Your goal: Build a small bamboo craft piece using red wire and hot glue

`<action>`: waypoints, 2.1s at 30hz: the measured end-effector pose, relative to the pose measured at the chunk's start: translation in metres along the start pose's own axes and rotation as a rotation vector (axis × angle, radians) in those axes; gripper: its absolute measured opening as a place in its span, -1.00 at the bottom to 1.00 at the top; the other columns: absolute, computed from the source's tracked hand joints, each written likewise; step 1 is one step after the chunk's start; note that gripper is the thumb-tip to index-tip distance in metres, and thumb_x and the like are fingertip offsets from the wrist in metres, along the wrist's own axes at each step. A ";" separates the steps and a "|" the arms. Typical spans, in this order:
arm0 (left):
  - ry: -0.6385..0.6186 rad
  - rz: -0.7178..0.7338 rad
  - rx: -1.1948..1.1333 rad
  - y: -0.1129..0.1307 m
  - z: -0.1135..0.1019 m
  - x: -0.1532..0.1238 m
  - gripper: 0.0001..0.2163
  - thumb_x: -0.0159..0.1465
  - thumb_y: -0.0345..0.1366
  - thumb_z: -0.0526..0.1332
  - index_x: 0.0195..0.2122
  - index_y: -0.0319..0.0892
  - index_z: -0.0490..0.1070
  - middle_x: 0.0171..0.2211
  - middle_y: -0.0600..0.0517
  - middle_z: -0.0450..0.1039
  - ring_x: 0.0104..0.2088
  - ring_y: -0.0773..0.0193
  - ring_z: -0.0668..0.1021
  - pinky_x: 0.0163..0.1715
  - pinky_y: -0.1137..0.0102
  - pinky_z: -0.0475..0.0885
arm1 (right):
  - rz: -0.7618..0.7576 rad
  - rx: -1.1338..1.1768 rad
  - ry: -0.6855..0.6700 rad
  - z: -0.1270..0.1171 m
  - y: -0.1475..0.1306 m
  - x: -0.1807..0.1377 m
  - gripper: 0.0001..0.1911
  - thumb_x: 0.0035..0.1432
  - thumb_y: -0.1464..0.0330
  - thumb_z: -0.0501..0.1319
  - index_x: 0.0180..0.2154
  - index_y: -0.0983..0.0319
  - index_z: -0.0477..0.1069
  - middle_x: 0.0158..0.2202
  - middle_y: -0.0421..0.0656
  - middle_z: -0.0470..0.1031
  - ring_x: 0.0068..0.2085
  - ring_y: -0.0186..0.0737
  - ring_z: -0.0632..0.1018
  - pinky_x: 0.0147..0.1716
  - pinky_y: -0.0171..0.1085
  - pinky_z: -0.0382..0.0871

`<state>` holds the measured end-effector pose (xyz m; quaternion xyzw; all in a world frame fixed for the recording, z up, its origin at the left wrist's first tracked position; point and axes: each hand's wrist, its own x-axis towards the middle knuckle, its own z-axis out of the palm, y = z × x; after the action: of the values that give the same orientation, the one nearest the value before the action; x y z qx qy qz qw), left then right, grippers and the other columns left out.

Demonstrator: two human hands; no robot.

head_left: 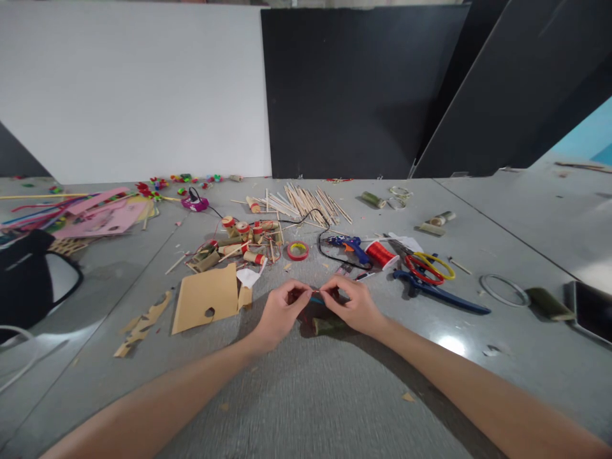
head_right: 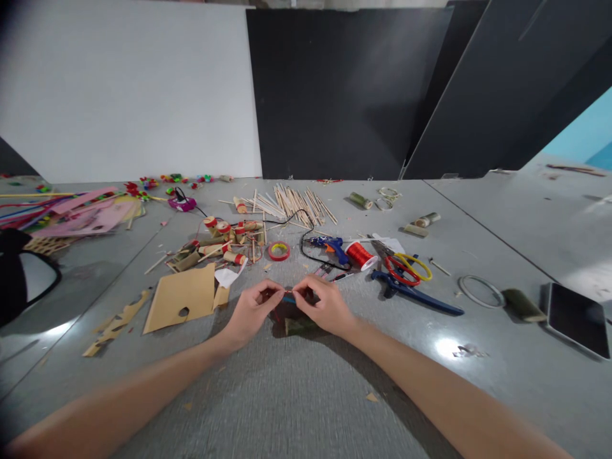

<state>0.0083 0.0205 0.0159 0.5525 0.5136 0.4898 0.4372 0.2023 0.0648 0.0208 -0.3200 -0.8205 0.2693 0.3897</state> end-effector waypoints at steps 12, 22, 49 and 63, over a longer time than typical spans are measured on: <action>-0.003 0.011 0.015 0.002 0.000 0.000 -0.83 0.27 -0.17 0.27 -0.32 -0.17 0.52 -0.37 0.01 0.57 -0.35 0.25 0.56 -0.31 0.40 0.45 | 0.004 0.010 -0.008 0.001 0.002 0.000 -0.91 0.27 0.38 0.19 -0.32 0.17 0.43 -0.40 -0.20 0.50 -0.37 -0.25 0.49 -0.34 -0.27 0.36; 0.009 0.006 0.018 -0.001 0.000 0.001 -0.83 0.27 -0.18 0.27 -0.34 -0.17 0.52 -0.38 0.02 0.57 -0.37 0.26 0.56 -0.33 0.41 0.45 | 0.001 0.025 -0.005 0.001 0.003 0.000 -0.92 0.26 0.39 0.18 -0.31 0.16 0.43 -0.39 -0.20 0.50 -0.36 -0.24 0.50 -0.32 -0.26 0.38; -0.016 -0.007 0.015 -0.006 -0.001 0.001 -0.82 0.28 -0.18 0.27 -0.31 -0.19 0.52 -0.36 0.00 0.56 -0.35 0.25 0.55 -0.37 0.43 0.43 | 0.061 0.039 -0.077 0.000 0.003 0.001 -0.91 0.30 0.35 0.18 -0.26 0.18 0.45 -0.36 -0.21 0.52 -0.34 -0.28 0.52 -0.32 -0.32 0.35; -0.027 0.018 0.036 -0.004 -0.001 0.000 -0.84 0.28 -0.21 0.26 -0.31 -0.19 0.53 -0.36 0.00 0.58 -0.36 0.26 0.57 -0.33 0.42 0.44 | 0.056 0.042 -0.072 -0.001 0.003 0.002 -0.92 0.23 0.42 0.19 -0.32 0.19 0.45 -0.40 -0.23 0.51 -0.36 -0.29 0.49 -0.32 -0.32 0.34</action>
<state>0.0066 0.0212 0.0121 0.5717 0.5113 0.4767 0.4296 0.2026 0.0681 0.0204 -0.3247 -0.8189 0.3084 0.3590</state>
